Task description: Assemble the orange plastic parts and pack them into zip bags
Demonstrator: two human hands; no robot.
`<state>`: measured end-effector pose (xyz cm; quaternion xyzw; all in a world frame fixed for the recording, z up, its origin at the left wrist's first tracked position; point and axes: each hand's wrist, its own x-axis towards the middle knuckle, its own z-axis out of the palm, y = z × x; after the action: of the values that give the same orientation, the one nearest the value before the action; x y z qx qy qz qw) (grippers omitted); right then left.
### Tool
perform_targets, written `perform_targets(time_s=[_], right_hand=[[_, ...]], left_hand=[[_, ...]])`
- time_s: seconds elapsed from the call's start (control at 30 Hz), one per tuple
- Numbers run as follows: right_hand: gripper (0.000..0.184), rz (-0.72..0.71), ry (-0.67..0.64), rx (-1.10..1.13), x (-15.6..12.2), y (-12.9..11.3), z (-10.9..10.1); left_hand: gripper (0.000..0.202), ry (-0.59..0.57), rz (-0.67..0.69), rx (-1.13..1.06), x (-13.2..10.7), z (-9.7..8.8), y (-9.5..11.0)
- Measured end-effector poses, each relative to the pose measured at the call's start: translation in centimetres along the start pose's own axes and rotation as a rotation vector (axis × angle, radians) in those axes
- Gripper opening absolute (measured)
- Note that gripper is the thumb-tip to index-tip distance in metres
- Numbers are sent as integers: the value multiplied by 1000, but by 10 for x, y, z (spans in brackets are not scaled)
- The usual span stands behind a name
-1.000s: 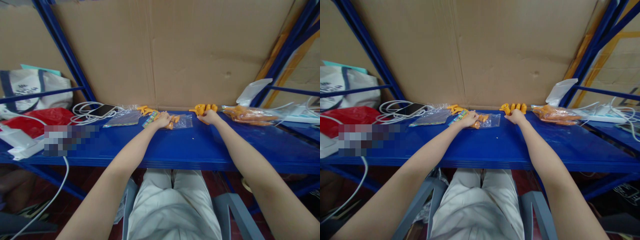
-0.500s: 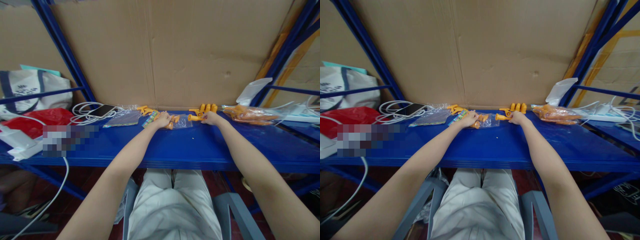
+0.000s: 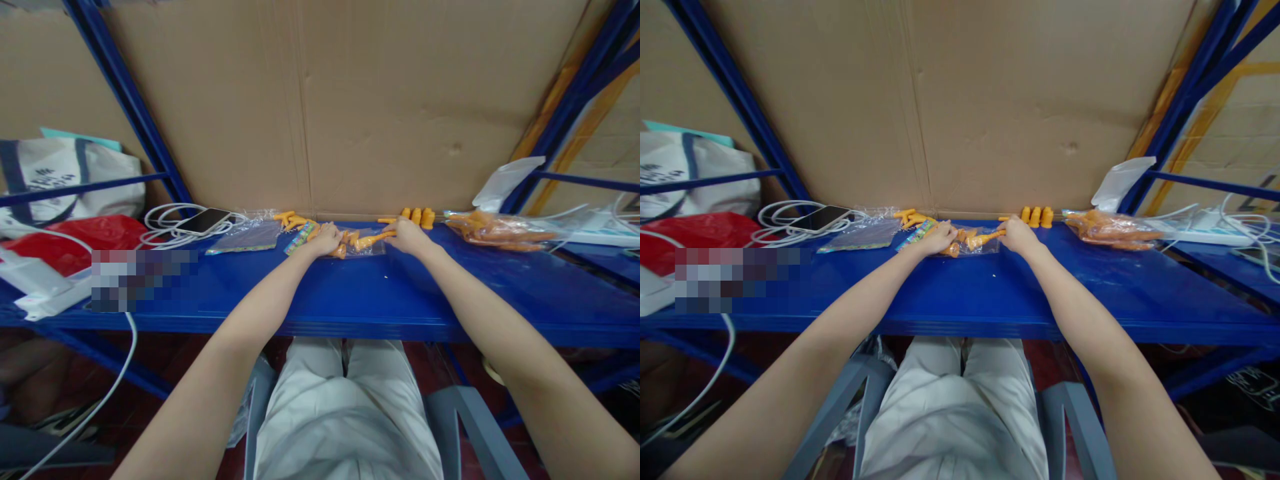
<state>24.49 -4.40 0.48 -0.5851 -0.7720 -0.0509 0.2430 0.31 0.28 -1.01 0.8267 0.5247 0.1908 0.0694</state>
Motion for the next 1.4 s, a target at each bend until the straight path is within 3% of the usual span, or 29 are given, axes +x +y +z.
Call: perform_targets(time_s=[0.23, 0.37, 0.5, 0.77, 0.9, 1.03, 1.13, 1.27, 1.4], right_hand=[[14, -64, 16, -22, -4, -13, 4], [15, -106, 0, 6, -2, -9, 6], [18, -152, 3, 107, 0, -4, 7], [28, -273, 4, 179, 3, -12, 25], [31, -347, -44, 333, 3, -14, 33], [32, -232, -83, 547, 2, -12, 41], [23, -128, -68, 585, 2, -13, 44], [6, -152, -48, 467, 1, -18, 40], [11, -200, -131, 421, 1, -18, 36]], left_hand=[[29, 45, -12, 10, -2, -1, 4], [30, 149, -133, -26, -3, -6, 6], [33, 162, -243, -56, -6, -12, 5], [36, 162, -236, -50, -7, -12, 5], [35, 181, -229, -44, -5, -10, 2], [34, 220, -232, -37, -4, -8, -2], [33, 241, -224, -29, -4, -8, -4], [31, 225, -250, -25, -7, -12, -2], [31, 201, -258, -40, -9, -15, 2]])
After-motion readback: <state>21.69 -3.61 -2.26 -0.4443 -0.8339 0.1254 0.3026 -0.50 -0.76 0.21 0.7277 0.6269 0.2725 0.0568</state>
